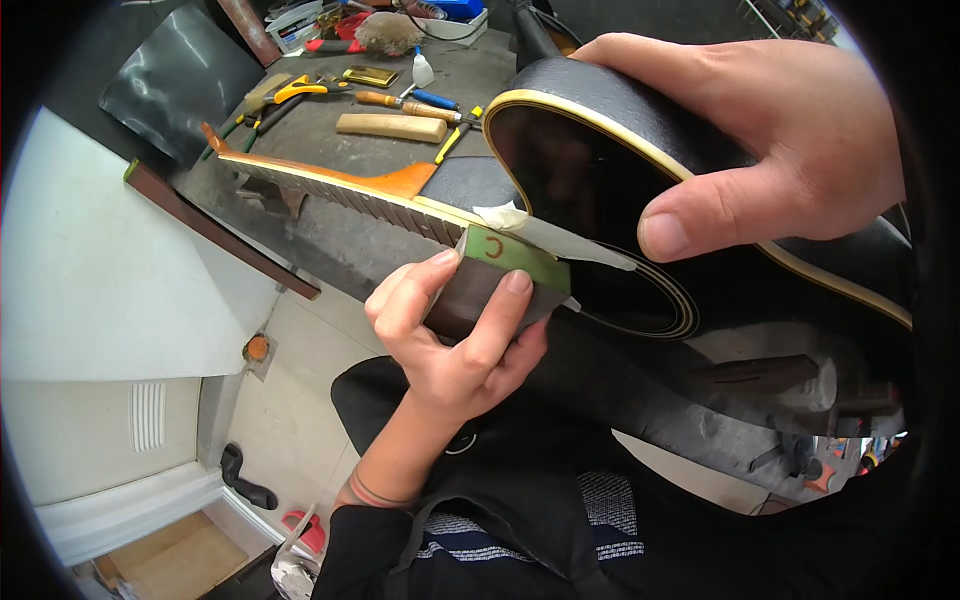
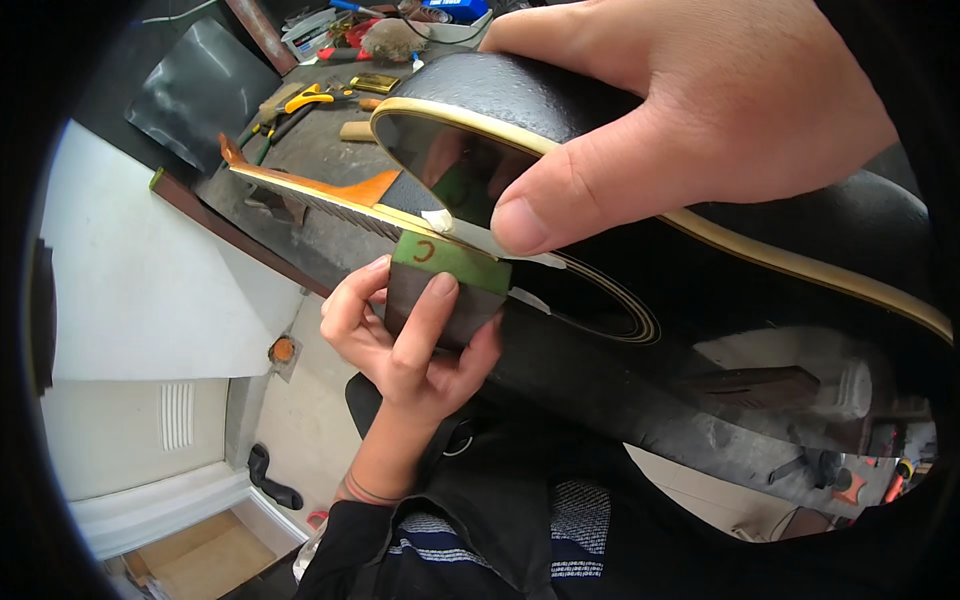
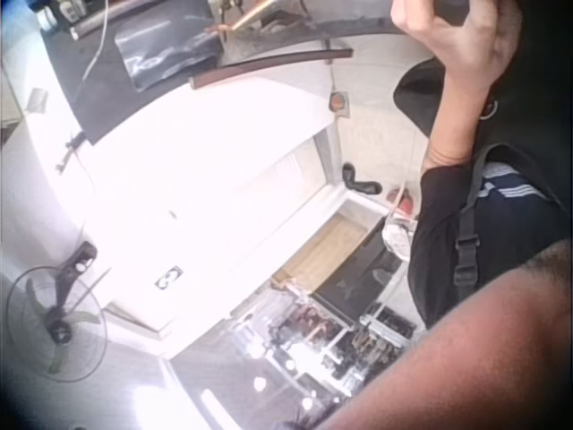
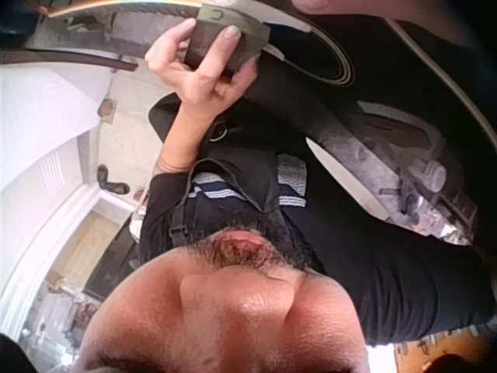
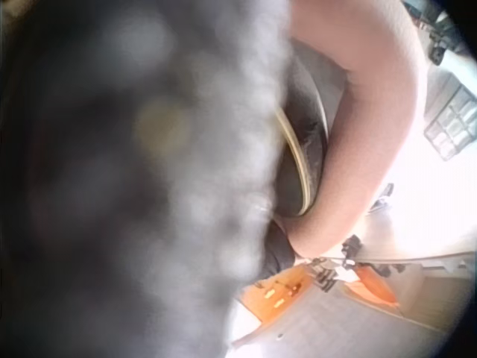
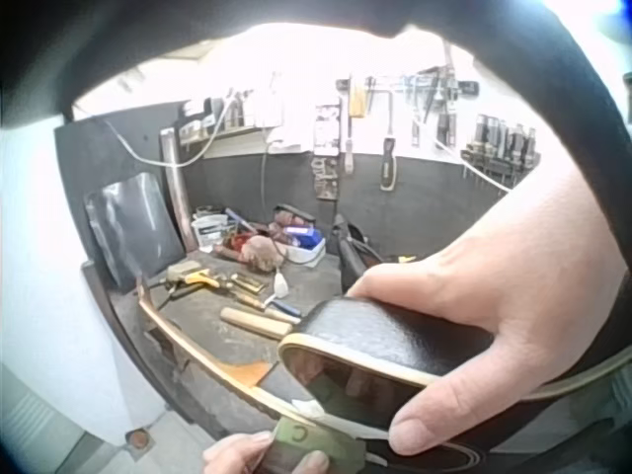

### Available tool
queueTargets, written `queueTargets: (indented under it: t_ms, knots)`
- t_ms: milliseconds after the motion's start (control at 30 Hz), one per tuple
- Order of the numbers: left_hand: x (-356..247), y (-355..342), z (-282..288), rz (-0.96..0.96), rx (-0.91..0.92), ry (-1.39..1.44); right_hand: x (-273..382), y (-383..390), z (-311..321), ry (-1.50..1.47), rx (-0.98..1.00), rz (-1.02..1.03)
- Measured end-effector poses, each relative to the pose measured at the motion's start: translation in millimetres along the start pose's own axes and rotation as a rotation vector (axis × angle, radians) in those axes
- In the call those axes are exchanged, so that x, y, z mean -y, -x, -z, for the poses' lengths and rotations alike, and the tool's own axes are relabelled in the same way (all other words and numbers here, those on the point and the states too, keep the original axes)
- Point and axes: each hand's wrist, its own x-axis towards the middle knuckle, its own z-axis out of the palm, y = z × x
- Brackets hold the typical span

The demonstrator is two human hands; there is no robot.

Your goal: The person uses a metal file to smooth the frets on a guitar neck, then retrieves a sanding block to sand the edges of the guitar body and neck. The person works on the guitar in a workshop setting, handling the instrument and tools with both hands.

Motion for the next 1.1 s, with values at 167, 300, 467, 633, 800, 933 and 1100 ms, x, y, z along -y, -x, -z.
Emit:
queueTargets:
  t_ms: [167, 300, 467, 633, 800, 933, 1100]
  knots:
    - [-4, -3, 4, 0.039, 0.021, -0.01, 2, -4, 1, -0.045, 0.031, -0.018]
    - [-6, -4, 7, 0.077, 0.035, 0.042, 2, -2, 1, -0.022, 0.024, -0.012]
    - [-3, 1, -1, 0.15, -0.02, 0.235, 6, -2, 4, -0.007, 0.039, -0.036]
    - [-9, -9, 5, 0.259, 0.015, 0.22, -10, 0, -5, 0.021, -0.039, 0.035]
    - [20, -4, 17, 0.269, -0.089, -0.015, 1, -5, 0, 0.001, 0.012, -0.028]
    - [0, -4, 6, 0.186, -0.053, 0.091, 2, -2, 4, -0.031, 0.041, -0.028]
    - [-5, -6, 10, 0.202, -0.047, 0.071, -7, -4, 0, -0.006, 0.017, 0.0]
